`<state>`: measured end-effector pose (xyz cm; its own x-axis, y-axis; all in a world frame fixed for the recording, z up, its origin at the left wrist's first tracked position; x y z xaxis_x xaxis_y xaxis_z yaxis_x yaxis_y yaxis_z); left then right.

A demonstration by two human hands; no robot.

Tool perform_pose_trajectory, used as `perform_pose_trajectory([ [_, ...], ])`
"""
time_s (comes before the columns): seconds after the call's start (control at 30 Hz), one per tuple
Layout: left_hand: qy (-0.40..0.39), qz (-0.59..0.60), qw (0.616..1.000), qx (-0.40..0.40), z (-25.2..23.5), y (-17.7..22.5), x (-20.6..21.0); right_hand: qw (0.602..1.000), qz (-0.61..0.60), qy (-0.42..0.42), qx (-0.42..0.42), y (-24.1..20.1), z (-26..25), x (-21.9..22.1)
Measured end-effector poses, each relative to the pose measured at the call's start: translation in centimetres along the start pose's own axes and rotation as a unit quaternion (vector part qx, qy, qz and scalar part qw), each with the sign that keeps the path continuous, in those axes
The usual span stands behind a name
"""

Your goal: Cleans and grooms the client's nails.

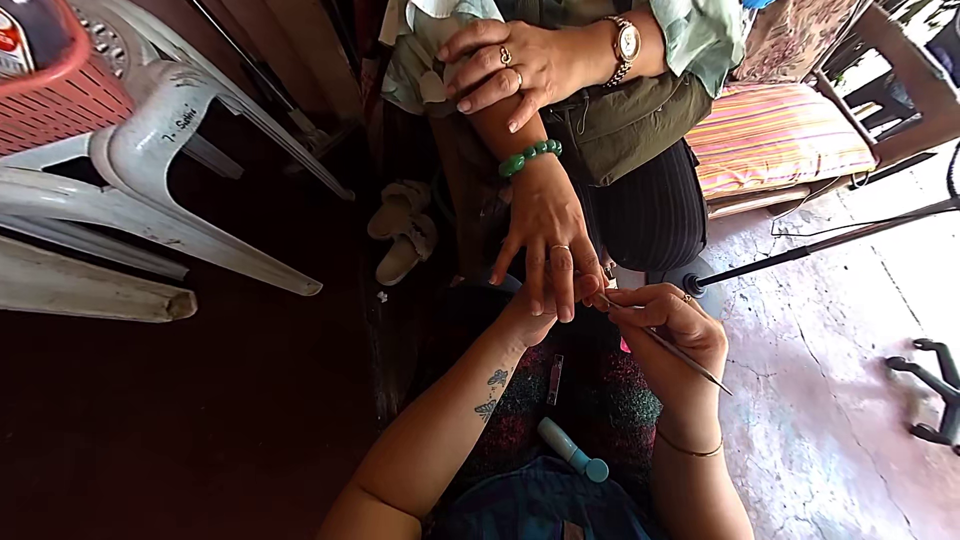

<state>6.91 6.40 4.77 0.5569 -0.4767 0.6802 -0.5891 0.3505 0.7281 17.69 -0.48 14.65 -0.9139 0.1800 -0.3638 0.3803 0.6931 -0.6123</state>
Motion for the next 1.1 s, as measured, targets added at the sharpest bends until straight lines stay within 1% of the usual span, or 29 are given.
perform_pose_trajectory([
  [0.1,0.014,-0.006,1.000,-0.002,-0.01,-0.05,-0.31,1.000,-0.008,-0.011,-0.004,-0.37,0.06,0.04],
  [0.2,0.017,-0.016,1.000,-0.003,0.06,-0.04,-0.23,1.000,0.025,-0.001,-0.017,-0.43,0.16,0.21],
  [0.33,0.014,-0.018,1.000,-0.002,-0.08,-0.03,-0.24,1.000,0.002,-0.007,-0.008,-0.44,0.13,0.03],
  [0.43,0.023,-0.023,0.999,-0.005,-0.09,-0.14,-0.38,0.999,0.033,-0.003,-0.020,-0.34,0.19,0.27],
  [0.5,0.017,-0.016,1.000,0.002,-0.11,-0.07,-0.30,1.000,0.024,0.001,-0.016,-0.18,0.21,0.12],
  [0.57,0.012,-0.018,1.000,0.006,-0.15,-0.02,-0.30,1.000,0.016,-0.012,-0.008,-0.35,0.18,0.05],
  [0.63,0.015,-0.027,1.000,0.003,-0.13,-0.14,-0.44,0.999,0.043,-0.018,-0.013,-0.55,0.14,0.23],
  [0.7,0.030,-0.035,0.999,-0.008,-0.17,-0.26,-0.49,0.998,0.064,-0.006,-0.020,-0.43,0.18,0.29],
  [0.8,0.029,-0.037,0.999,-0.014,-0.26,-0.27,-0.28,0.999,0.040,-0.011,-0.015,-0.44,0.26,0.05],
  [0.93,0.041,-0.042,0.998,-0.024,-0.26,-0.45,-0.45,0.997,0.069,-0.011,-0.041,-0.80,0.31,0.41],
  [1.0,0.048,-0.036,0.998,-0.025,-0.28,-0.56,-0.50,0.998,0.058,-0.007,-0.036,-0.65,0.39,0.21],
  [1.1,0.046,-0.030,0.998,-0.023,-0.31,-0.42,-0.48,0.998,0.053,-0.024,-0.036,-0.75,0.26,0.26],
])
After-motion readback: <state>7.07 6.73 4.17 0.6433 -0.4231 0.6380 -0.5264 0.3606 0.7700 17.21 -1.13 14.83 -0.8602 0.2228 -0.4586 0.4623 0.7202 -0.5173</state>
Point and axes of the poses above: each hand's wrist, its own z-axis away from the middle knuckle, its own x-axis out of the palm, y = z × x, the point moved 10 cm from there along -z, towards the middle knuckle, and after that the axes turned 13 degrees about -x, right-handed, at the moved point
